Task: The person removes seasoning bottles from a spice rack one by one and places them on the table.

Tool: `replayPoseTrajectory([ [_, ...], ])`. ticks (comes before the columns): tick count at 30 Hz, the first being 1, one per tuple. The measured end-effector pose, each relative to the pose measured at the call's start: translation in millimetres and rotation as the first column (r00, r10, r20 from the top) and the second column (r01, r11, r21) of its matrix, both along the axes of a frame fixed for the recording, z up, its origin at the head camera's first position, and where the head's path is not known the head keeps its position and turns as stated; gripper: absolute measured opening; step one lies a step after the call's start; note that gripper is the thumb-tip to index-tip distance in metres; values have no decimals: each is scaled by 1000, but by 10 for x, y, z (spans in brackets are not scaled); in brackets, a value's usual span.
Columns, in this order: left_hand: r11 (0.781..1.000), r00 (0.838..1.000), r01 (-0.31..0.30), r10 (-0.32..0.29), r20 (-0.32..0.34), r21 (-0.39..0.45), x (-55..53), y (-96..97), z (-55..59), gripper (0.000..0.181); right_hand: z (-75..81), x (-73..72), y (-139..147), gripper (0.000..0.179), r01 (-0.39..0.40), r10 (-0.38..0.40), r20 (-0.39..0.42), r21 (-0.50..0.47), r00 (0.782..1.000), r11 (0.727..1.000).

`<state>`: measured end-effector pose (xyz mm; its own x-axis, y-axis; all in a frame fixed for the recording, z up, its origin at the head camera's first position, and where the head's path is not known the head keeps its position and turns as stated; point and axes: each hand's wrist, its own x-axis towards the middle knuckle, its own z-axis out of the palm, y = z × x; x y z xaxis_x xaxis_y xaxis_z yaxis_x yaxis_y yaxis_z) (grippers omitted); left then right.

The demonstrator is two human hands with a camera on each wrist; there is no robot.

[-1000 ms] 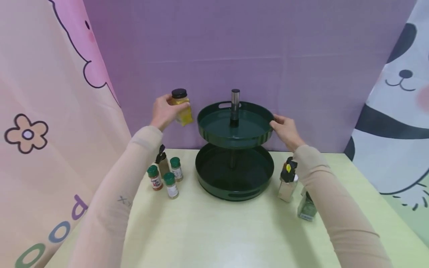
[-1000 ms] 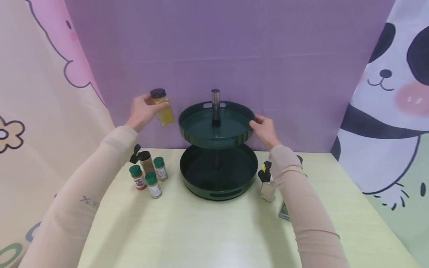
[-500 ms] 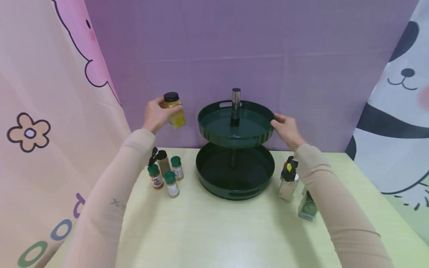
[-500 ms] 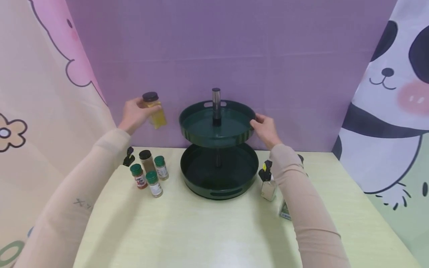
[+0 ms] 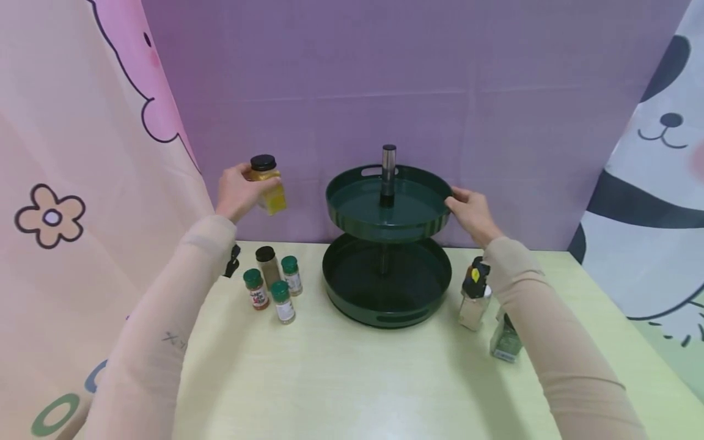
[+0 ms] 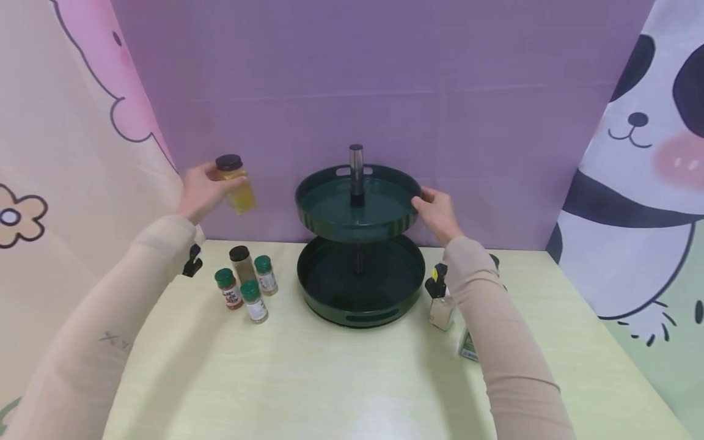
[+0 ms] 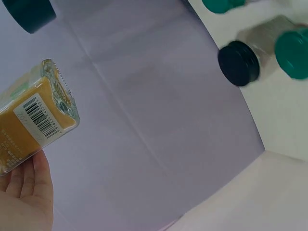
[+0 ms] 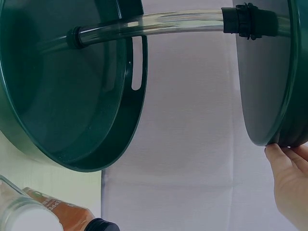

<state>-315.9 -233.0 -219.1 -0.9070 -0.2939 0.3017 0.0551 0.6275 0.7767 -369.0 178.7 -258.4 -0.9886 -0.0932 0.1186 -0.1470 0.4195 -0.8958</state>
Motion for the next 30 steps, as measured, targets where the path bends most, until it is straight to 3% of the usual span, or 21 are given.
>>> replayPoseTrajectory([
  [4,1000,1000,-19,19,20,-21,60,-93,-10,65,7,1,-4,56,-2,2,1,4,1000,1000],
  [12,999,997,-39,37,62,33,155,-241,-46,67,12,17,-7,56,-6,6,7,7,1000,1000],
  [20,999,995,-40,37,87,31,249,-396,-102,70,6,15,-2,55,0,0,12,8,1000,1000],
  [30,993,990,-78,66,127,87,358,-606,-226,74,-3,2,-1,56,5,-5,2,13,1000,1000],
])
